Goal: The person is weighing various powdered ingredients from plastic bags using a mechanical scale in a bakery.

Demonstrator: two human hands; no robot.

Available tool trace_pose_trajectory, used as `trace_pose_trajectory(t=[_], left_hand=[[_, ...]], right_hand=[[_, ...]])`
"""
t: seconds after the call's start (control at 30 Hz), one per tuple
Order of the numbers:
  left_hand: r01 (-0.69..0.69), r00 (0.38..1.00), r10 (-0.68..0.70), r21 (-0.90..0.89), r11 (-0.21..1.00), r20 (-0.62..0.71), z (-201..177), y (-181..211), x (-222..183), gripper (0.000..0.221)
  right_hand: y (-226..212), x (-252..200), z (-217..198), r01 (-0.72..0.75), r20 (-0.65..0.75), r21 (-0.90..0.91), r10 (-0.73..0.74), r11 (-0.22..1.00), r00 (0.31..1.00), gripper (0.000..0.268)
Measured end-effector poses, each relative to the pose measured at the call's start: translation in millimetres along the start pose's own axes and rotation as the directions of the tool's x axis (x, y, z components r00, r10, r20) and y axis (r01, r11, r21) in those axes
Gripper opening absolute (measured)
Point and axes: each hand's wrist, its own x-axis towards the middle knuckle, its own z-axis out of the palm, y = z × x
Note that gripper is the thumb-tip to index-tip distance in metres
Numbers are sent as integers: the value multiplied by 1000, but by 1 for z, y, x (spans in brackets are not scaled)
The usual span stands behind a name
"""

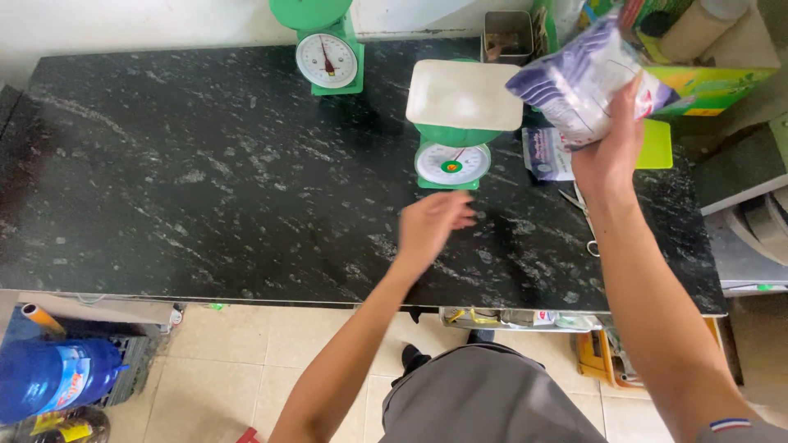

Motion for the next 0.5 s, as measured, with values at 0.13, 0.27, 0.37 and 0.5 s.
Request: trace_pose_trajectory(t=[0.13,0.27,0.37,0.5], left_hand=[[-2,877,213,441,898,-431,-85,-33,-17,33],[81,805,354,681,728,-475,-141,-52,-35,36],[87,787,516,888,452,-339,-161,-79,-40,41],[96,807,538,954,284,-241,-154,-76,-37,52]], right_hand=[[3,24,12,-11,-98,-90,2,996,995,56],[7,41,17,-38,-210,-201,-5,979,978,55],[11,53,14,-33,-209,-299,-32,954,977,49],[8,63,24,15,-210,-477,-131,879,969,46]])
